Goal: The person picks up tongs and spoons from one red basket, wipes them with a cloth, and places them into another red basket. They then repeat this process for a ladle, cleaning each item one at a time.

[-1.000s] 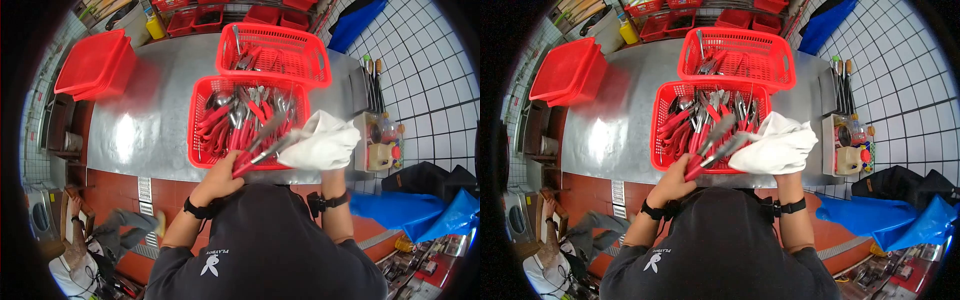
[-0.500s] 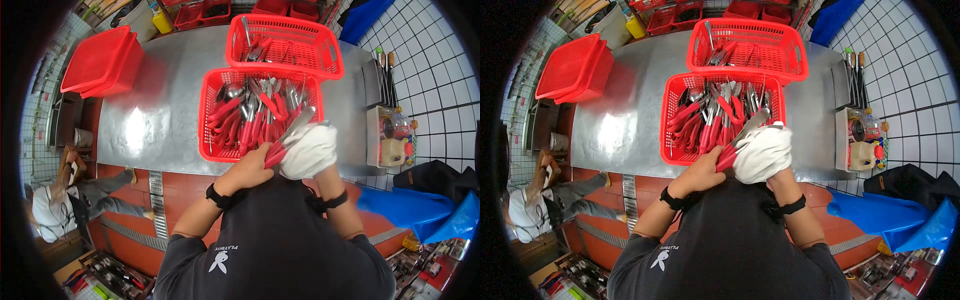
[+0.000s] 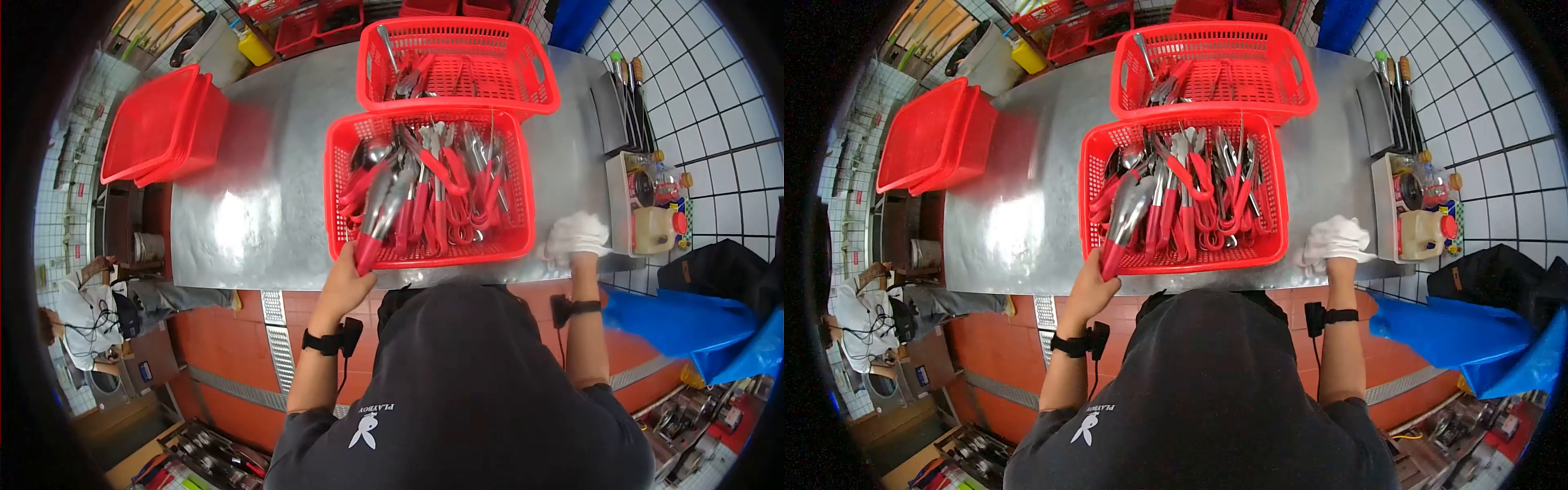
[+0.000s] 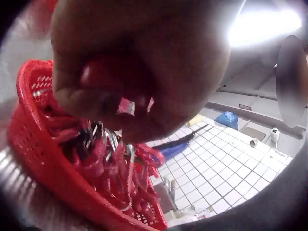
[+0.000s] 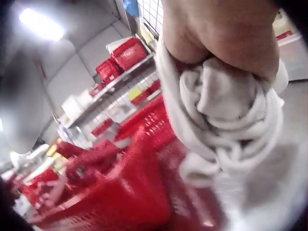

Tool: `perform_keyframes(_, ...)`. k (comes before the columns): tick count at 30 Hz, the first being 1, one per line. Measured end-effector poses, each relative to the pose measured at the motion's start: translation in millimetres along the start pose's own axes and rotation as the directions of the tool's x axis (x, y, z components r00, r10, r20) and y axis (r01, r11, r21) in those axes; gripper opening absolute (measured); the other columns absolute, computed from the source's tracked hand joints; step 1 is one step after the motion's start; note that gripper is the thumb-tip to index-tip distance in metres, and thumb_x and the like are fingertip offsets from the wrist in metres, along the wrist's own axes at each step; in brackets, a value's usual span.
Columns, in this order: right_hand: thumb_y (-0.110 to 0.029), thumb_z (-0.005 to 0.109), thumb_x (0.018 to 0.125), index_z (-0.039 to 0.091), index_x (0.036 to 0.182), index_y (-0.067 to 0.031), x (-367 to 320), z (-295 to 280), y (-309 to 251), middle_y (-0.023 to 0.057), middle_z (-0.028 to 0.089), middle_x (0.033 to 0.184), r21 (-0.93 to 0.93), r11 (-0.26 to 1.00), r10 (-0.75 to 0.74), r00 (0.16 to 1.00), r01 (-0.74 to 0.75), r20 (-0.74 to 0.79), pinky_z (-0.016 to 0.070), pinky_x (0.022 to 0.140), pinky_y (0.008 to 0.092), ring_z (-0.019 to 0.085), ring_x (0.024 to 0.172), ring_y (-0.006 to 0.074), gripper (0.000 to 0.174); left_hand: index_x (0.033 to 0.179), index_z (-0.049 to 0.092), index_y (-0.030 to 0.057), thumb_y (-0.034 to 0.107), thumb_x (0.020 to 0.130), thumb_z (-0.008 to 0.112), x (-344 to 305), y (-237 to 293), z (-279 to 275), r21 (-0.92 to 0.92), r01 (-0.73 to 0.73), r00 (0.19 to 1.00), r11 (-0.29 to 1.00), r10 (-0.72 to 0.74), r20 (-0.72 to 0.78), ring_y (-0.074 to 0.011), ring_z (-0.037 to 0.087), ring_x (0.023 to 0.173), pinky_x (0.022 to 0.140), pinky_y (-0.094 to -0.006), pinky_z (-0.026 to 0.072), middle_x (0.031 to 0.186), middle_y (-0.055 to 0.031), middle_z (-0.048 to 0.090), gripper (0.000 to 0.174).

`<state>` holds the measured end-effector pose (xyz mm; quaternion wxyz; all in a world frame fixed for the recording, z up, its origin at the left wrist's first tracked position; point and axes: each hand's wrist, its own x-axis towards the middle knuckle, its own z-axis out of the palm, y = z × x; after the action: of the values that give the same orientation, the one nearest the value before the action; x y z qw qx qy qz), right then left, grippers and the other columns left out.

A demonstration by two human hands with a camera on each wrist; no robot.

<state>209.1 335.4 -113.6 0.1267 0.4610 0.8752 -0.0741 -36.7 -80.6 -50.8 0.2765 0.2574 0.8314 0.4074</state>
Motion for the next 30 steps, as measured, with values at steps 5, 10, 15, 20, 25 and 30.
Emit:
perform_keyframes(5, -0.025, 0.067, 0.08, 0.076, 0.084, -0.0149, -29, 70, 2, 0.0128, 0.073, 0.091, -0.235, 0.956, -0.209, 0.969, 0.173, -0.135, 0.0562, 0.069, 0.0413, 0.072, 0.083, 0.0289, 0.014, 0.134, 0.042, -0.003, 0.005, 0.083, 0.067, 0, -20, -17, 0.051, 0.072, 0.995, 0.996, -0.075, 0.069, -0.0233, 0.061, 0.096, 0.087, -0.0343, 0.0488, 0.104, -0.0139, 0.062, 0.057)
perform_keyframes(10, -0.022, 0.067, 0.076, 0.074, 0.076, -0.0139, -7, 98, 4, 0.0129, 0.071, 0.08, -0.387, 0.906, -0.259, 0.947, 0.17, -0.192, 0.0555, 0.067, 0.0427, 0.071, 0.077, 0.0309, 0.011, 0.141, 0.037, -0.0034, 0.006, 0.086, 0.07, 6, -11, -14, 0.005, 0.076, 0.994, 0.997, -0.076, 0.084, -0.0219, 0.06, 0.101, 0.089, -0.0335, 0.0489, 0.109, -0.0136, 0.062, 0.065)
perform_keyframes(15, -0.022, 0.065, 0.077, 0.073, 0.075, -0.0132, -23, 73, -8, 0.0123, 0.071, 0.079, -0.317, 0.936, -0.236, 0.943, 0.155, -0.234, 0.0554, 0.067, 0.0432, 0.071, 0.077, 0.0319, 0.012, 0.141, 0.039, -0.0022, 0.007, 0.085, 0.072, 14, -21, -1, 0.389, -0.206, 0.939, 0.898, 0.294, -0.18, -0.0329, 0.061, 0.109, 0.097, -0.0393, 0.0478, 0.117, -0.0204, 0.063, 0.067)
perform_keyframes(20, -0.021, 0.064, 0.077, 0.072, 0.076, -0.0124, -14, 95, 1, 0.0134, 0.07, 0.08, -0.169, 0.981, -0.145, 0.943, 0.096, -0.3, 0.0554, 0.069, 0.0438, 0.07, 0.077, 0.0338, 0.012, 0.133, 0.05, -0.0021, 0.008, 0.083, 0.073, 28, 9, 3, 0.279, -0.11, 0.952, 0.954, 0.181, -0.247, -0.036, 0.061, 0.112, 0.099, -0.0411, 0.0471, 0.121, -0.0211, 0.063, 0.057)
perform_keyframes(25, -0.023, 0.057, 0.086, 0.071, 0.089, -0.0088, -15, 87, 0, 0.0141, 0.07, 0.088, -0.348, 0.921, -0.25, 0.951, 0.176, -0.181, 0.0534, 0.076, 0.044, 0.069, 0.085, 0.0316, 0.02, 0.127, 0.055, -0.0021, 0.009, 0.082, 0.073, 43, 31, 12, 0.182, -0.115, 0.955, 0.977, 0.159, -0.25, -0.0353, 0.062, 0.112, 0.096, -0.0413, 0.0483, 0.121, -0.0206, 0.063, 0.049)
perform_keyframes(30, -0.02, 0.064, 0.077, 0.072, 0.076, -0.012, -12, 95, 4, 0.0148, 0.07, 0.083, -0.29, 0.942, -0.242, 0.939, 0.168, -0.244, 0.0543, 0.074, 0.0439, 0.069, 0.082, 0.033, 0.011, 0.115, 0.063, 0.0022, 0.016, 0.085, 0.069, 49, 53, 14, 0.309, -0.154, 0.948, 0.939, 0.228, -0.221, -0.0387, 0.062, 0.106, 0.092, -0.0424, 0.0496, 0.113, -0.0197, 0.065, 0.034)
